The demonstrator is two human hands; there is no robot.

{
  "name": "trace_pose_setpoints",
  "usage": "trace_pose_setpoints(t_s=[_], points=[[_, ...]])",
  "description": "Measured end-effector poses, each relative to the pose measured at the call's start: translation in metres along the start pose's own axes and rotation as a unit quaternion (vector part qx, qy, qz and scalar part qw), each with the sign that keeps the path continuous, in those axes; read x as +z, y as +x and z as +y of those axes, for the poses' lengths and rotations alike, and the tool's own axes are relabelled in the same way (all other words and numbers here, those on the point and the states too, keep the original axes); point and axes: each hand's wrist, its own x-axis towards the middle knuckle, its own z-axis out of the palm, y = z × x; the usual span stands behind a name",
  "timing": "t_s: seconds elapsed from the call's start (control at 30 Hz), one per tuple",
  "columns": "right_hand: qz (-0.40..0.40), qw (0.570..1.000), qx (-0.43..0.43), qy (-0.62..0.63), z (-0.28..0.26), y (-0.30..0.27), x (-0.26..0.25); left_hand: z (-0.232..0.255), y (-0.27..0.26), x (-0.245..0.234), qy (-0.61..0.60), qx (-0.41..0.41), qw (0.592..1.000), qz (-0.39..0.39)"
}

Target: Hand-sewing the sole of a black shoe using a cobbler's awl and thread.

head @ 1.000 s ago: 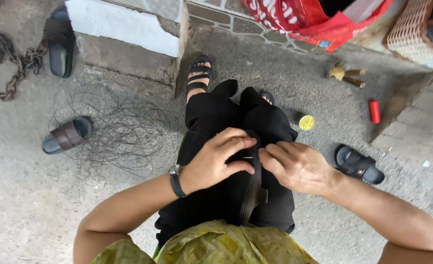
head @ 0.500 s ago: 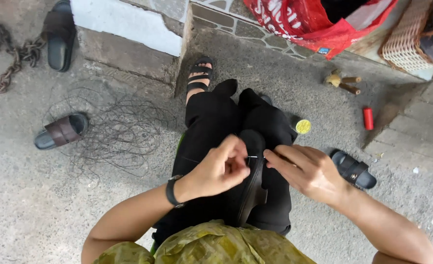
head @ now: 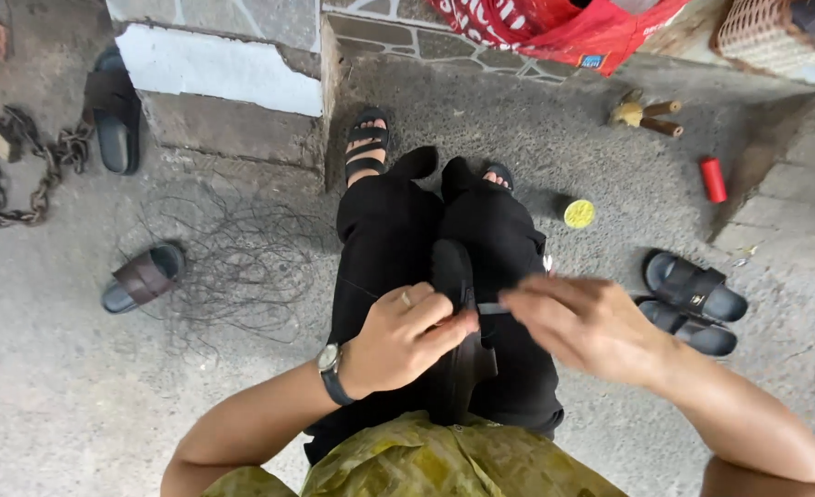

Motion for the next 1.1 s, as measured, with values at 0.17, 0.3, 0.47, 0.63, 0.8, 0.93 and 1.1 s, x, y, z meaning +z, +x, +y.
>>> trace_pose_setpoints(t_s=[0.17, 0.3, 0.47, 0.63, 0.8, 0.93, 1.1], points=[[-0.008, 0.988, 0.071, 0.139, -0.010, 0.015, -0.007, 0.003, -0.016, 0.002, 0.002, 0.064, 0.997, 0.044], [0.054, 0.974, 0.121, 0.182, 0.009, -0.018, -0.014, 0.001, -0.024, 0.007, -0.003, 0.063, 0.997, 0.033], [0.059, 0.997, 0.034, 0.020, -0.009, 0.016, -0.001, 0.004, -0.015, 0.000, -0.031, -0.112, 0.991, -0.061], [0.044, 0.991, 0.078, 0.103, -0.005, 0.018, 0.011, -0.010, -0.010, -0.018, -0.154, -0.241, 0.945, -0.157], [0.052, 0.966, 0.142, 0.211, -0.008, 0.023, -0.001, -0.030, 0.045, -0.039, -0.523, -0.259, 0.803, -0.116], [0.050, 0.959, 0.164, 0.226, 0.000, 0.032, -0.004, -0.059, 0.082, -0.026, -0.554, -0.244, 0.784, -0.136], [0.042, 0.965, 0.126, 0.226, 0.035, 0.036, 0.022, -0.127, 0.088, 0.021, -0.653, -0.372, 0.660, -0.002]])
